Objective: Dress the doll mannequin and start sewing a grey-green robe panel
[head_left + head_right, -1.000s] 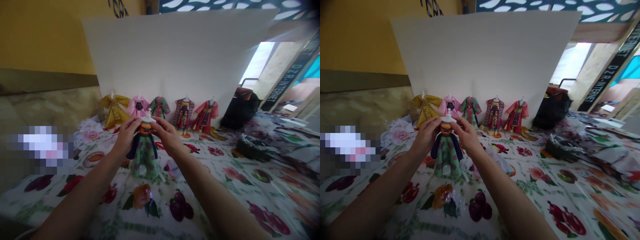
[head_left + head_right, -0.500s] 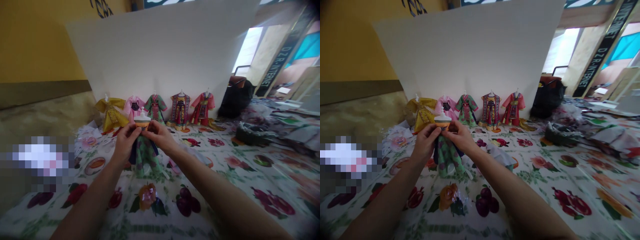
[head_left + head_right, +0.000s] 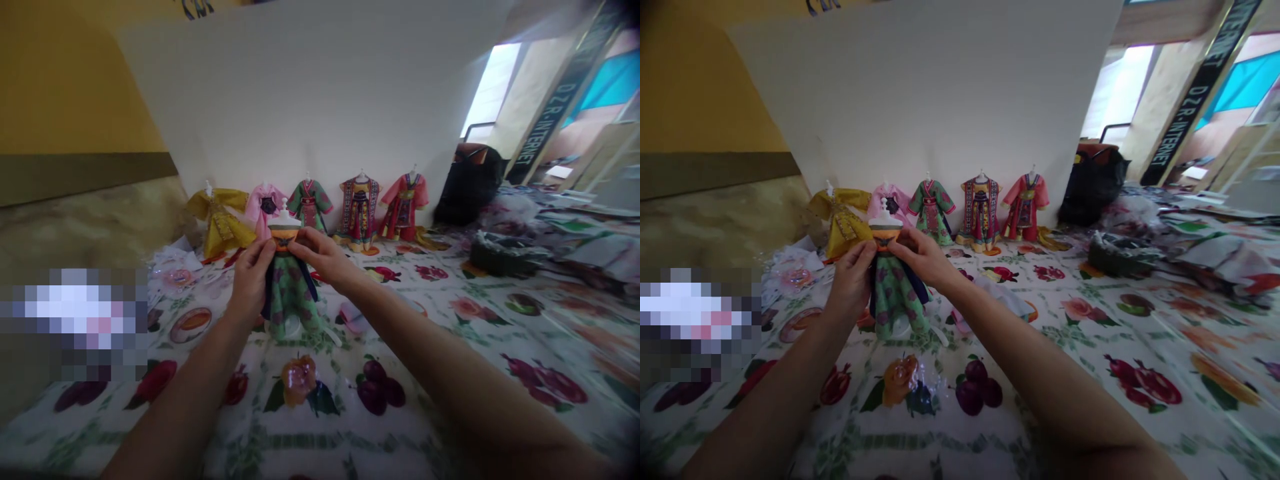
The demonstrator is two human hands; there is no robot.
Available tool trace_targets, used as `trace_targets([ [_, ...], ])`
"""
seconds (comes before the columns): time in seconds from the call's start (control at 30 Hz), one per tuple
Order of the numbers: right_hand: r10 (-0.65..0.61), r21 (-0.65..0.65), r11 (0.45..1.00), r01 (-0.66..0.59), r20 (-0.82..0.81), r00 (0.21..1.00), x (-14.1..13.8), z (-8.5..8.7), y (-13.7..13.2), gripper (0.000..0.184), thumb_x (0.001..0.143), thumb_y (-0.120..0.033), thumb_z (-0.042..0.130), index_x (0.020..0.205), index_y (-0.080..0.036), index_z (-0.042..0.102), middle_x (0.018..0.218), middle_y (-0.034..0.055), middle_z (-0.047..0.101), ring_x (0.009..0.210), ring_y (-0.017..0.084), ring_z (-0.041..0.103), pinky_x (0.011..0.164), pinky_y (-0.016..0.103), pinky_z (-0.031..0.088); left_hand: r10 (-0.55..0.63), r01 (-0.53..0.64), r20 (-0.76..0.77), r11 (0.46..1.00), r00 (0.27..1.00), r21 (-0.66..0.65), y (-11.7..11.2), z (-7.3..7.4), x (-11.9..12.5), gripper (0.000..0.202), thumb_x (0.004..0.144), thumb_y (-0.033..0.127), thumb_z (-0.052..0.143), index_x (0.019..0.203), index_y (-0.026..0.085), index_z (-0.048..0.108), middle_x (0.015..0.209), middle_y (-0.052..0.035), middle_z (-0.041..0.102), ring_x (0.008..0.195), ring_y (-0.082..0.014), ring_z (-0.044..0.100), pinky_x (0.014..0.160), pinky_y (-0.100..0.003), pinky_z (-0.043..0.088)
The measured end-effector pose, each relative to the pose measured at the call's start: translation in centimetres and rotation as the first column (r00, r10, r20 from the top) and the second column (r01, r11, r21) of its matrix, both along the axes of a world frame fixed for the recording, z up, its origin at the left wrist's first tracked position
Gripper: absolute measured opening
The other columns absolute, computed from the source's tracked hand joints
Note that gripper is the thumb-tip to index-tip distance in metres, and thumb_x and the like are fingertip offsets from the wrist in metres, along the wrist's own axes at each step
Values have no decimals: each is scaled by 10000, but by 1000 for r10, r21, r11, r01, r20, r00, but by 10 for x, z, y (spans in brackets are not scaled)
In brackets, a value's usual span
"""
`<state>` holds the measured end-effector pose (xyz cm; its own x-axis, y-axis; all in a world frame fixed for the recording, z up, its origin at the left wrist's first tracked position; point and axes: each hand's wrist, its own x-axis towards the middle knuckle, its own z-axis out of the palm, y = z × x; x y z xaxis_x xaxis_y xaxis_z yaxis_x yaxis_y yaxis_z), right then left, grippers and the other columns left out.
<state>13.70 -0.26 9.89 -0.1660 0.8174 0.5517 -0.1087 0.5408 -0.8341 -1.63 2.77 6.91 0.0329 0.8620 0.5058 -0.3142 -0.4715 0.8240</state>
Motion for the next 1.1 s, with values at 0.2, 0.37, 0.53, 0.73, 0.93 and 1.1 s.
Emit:
trace_targets([
  [0.2,-19,-2,1000,19,10,1000,-3,-9,9,336,750,-357,772,1025,-217,641,1060,40,693,982,189,638,930,357,489,48,-48,0,999,999,26,4,-6,1,254,793,430,742,912,206,739,950,-19,722,932,-181,647,815,-275,490],
  [0.37,-39,-15,999,39,2,999,-5,-11,9,327,727,-327,780,991,-214,624,1019,32,683,951,181,635,875,333,497,-47,53,104,997,993,-61,4,-4,0,225,735,378,784,863,202,727,900,-4,713,872,-157,640,809,-267,481],
  [0.53,-31,-11,999,31,21,999,-7,-10,7,312,748,-326,768,999,-213,620,1031,30,675,954,175,626,868,321,489,-113,136,169,981,979,-136,5,-1,-1,237,667,369,815,802,202,715,826,12,705,765,-142,630,755,-266,482],
  [0.73,21,-5,1000,-20,162,987,7,-1,2,253,851,-389,677,1031,-214,654,1005,21,663,920,177,590,845,320,475,-124,135,86,983,988,-128,7,3,-8,254,703,388,808,836,184,737,856,-8,713,794,-154,624,758,-264,469],
  [0.93,117,-41,993,-109,272,955,20,0,3,237,746,-294,776,908,-208,627,878,-13,635,811,150,575,724,276,494,-38,88,-436,992,899,95,6,4,-19,458,682,385,836,1080,188,723,1019,-62,728,923,-239,652,823,-317,474],
  [1.1,65,-82,996,-37,374,925,24,-9,6,431,675,-238,815,1075,-216,655,903,-4,673,828,171,605,716,300,521,-13,69,-436,991,900,112,19,-6,-25,405,738,390,778,1086,189,726,1021,-61,728,946,-248,644,814,-319,490],
])
